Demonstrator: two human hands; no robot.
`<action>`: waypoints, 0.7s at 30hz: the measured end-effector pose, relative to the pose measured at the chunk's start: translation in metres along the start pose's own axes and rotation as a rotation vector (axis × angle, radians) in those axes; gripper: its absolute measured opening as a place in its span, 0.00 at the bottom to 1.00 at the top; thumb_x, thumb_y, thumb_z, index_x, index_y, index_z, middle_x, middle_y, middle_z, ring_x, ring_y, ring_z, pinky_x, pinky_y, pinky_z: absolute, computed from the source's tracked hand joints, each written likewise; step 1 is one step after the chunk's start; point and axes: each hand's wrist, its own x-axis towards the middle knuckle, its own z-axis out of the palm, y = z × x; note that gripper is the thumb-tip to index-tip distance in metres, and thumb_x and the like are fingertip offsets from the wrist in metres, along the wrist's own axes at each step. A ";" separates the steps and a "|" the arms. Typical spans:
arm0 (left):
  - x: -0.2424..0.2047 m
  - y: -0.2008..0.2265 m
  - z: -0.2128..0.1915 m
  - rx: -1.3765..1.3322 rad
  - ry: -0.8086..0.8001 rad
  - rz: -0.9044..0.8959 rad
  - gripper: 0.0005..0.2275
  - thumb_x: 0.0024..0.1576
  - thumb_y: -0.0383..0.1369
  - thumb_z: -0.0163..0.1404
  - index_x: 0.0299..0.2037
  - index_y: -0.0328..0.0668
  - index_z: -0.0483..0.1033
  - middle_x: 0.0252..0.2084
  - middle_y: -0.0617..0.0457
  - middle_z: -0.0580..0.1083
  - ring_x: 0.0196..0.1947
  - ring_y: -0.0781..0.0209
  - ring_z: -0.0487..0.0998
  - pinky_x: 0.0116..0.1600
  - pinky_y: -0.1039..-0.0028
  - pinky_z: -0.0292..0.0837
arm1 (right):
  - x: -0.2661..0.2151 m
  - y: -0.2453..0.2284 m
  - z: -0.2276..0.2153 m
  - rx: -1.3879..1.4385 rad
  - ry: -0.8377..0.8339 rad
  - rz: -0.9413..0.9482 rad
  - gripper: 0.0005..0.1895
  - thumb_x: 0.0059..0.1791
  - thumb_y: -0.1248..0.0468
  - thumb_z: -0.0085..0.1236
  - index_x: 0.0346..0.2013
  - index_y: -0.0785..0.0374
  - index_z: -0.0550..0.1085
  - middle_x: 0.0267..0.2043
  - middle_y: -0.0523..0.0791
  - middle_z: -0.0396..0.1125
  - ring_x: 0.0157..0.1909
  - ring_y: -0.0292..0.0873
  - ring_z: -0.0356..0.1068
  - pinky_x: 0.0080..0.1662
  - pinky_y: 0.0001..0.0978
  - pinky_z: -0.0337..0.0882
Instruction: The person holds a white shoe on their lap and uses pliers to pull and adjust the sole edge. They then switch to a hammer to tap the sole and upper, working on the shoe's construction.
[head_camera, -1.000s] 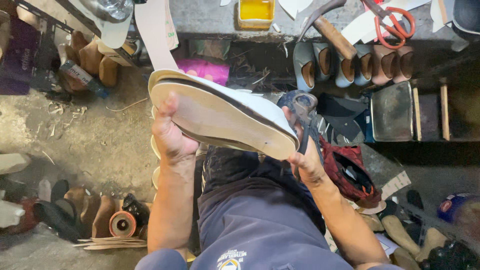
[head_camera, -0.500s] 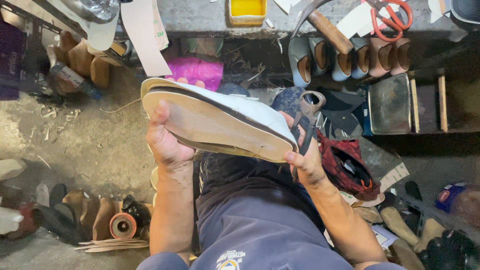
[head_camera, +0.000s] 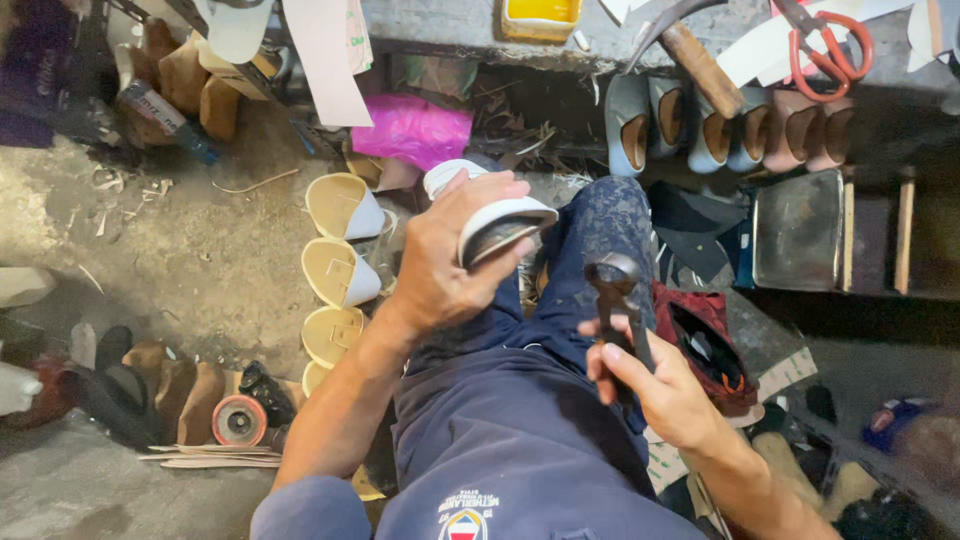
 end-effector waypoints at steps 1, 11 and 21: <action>-0.001 0.000 0.006 -0.010 -0.007 -0.001 0.19 0.58 0.33 0.60 0.58 0.44 0.72 0.59 0.49 0.76 0.63 0.52 0.77 0.77 0.50 0.57 | -0.009 -0.015 0.000 0.001 0.010 0.007 0.19 0.54 0.60 0.47 0.55 0.68 0.72 0.30 0.47 0.69 0.22 0.40 0.67 0.31 0.28 0.70; -0.031 0.006 0.053 0.191 -0.182 0.244 0.22 0.56 0.36 0.57 0.60 0.40 0.70 0.59 0.47 0.76 0.64 0.39 0.74 0.74 0.35 0.48 | -0.054 -0.077 -0.020 -0.530 -0.246 0.208 0.28 0.51 0.53 0.47 0.65 0.55 0.69 0.57 0.38 0.81 0.58 0.32 0.79 0.60 0.29 0.72; -0.046 0.010 0.073 0.304 -0.204 0.439 0.13 0.66 0.27 0.38 0.52 0.35 0.77 0.54 0.46 0.77 0.58 0.37 0.76 0.67 0.31 0.52 | -0.075 -0.074 -0.033 -0.587 -0.276 0.410 0.20 0.52 0.49 0.44 0.40 0.52 0.83 0.37 0.32 0.84 0.42 0.28 0.81 0.53 0.24 0.73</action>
